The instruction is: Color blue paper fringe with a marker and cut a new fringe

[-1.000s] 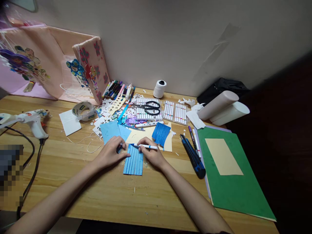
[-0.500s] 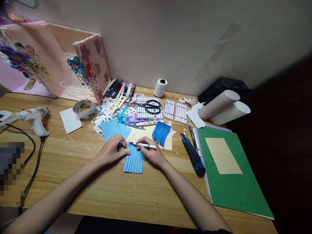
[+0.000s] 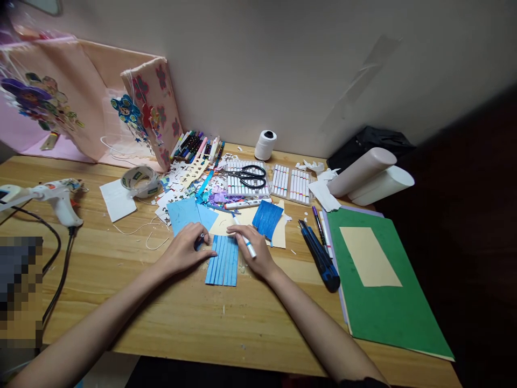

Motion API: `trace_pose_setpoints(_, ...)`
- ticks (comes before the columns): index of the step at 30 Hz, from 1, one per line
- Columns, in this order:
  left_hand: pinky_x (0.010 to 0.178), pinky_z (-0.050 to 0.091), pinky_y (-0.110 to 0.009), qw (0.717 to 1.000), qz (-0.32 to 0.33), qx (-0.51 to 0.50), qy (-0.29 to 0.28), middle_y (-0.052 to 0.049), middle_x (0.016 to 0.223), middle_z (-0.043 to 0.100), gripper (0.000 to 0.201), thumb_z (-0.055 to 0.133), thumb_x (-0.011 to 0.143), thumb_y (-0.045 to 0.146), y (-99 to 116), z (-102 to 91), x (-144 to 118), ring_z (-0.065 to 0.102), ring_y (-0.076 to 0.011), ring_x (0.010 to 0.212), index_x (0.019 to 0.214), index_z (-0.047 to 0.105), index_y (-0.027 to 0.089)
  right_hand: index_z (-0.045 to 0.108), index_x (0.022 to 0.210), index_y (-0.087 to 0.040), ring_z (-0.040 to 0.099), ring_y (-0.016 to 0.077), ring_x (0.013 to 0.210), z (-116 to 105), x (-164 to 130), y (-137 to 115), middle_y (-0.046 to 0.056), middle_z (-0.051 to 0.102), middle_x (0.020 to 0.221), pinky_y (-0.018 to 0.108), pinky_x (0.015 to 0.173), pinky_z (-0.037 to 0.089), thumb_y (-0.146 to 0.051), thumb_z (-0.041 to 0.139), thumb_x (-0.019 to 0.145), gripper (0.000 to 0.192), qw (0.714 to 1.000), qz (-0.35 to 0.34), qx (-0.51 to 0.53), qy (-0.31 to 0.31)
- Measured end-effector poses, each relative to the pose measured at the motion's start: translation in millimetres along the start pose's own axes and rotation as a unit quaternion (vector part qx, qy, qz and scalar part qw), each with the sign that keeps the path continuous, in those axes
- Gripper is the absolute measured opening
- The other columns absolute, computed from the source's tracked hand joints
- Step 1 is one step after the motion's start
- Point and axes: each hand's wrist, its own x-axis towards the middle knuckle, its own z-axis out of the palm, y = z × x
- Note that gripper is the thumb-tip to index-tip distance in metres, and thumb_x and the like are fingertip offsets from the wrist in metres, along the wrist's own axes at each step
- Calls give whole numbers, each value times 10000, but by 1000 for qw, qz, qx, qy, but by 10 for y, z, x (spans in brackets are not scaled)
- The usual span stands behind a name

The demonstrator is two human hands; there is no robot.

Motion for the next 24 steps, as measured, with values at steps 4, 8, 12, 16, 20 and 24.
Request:
trace_pose_setpoints(4, 691, 380, -328, 1000, 7, 2, 2, -19, 818, 574, 333, 733, 691, 406, 3, 3, -4, 508, -214, 799, 779, 484, 204, 587, 952, -223, 555, 236, 863, 33, 7, -15, 74, 625, 890, 371, 774, 420, -253, 551, 872, 93, 991, -45, -122, -37)
trace_pose_setpoints(8, 693, 387, -330, 1000, 13, -3, 3, -25, 826, 564, 289, 696, 736, 398, 21, -19, -10, 502, -215, 808, 798, 494, 200, 546, 852, -210, 543, 213, 777, 60, 10, 0, 45, 589, 811, 329, 701, 422, -240, 642, 796, 115, 994, -22, -102, -37)
trace_pose_setpoints(12, 794, 397, -366, 999, -3, 4, 36, -58, 917, 532, 192, 458, 910, 356, 6, -57, -7, 474, -226, 898, 970, 544, 195, 511, 772, -204, 535, 167, 675, -36, 18, -90, 8, 575, 741, 283, 627, 411, -241, 645, 781, 139, 998, 52, -16, -33)
trace_pose_setpoints(16, 936, 360, -428, 998, -28, 16, 63, -102, 1079, 461, 401, 305, 959, 316, -89, -26, 31, 420, -241, 1024, 1337, 373, 200, 477, 762, -207, 497, 143, 649, -236, 19, -268, -4, 534, 742, 266, 612, 398, -274, 660, 768, 195, 995, 79, 61, 22)
trace_pose_setpoints(20, 1032, 277, -462, 996, -12, 4, 93, -136, 1313, 324, 537, 342, 945, 346, -123, 12, 60, 327, -268, 1197, 1439, 184, 207, 413, 785, -218, 475, 136, 694, -300, -14, -321, -12, 481, 777, 261, 661, 401, -297, 652, 780, 251, 975, 82, 142, 150)
trace_pose_setpoints(24, 1045, 275, -431, 990, 18, -88, 113, -101, 1286, 417, 407, 325, 949, 386, 17, -50, 1, 380, -242, 1191, 1314, 414, 230, 371, 779, -227, 424, 108, 658, -114, -79, -250, -34, 398, 777, 217, 608, 373, -333, 654, 781, 301, 939, 114, 223, 234)
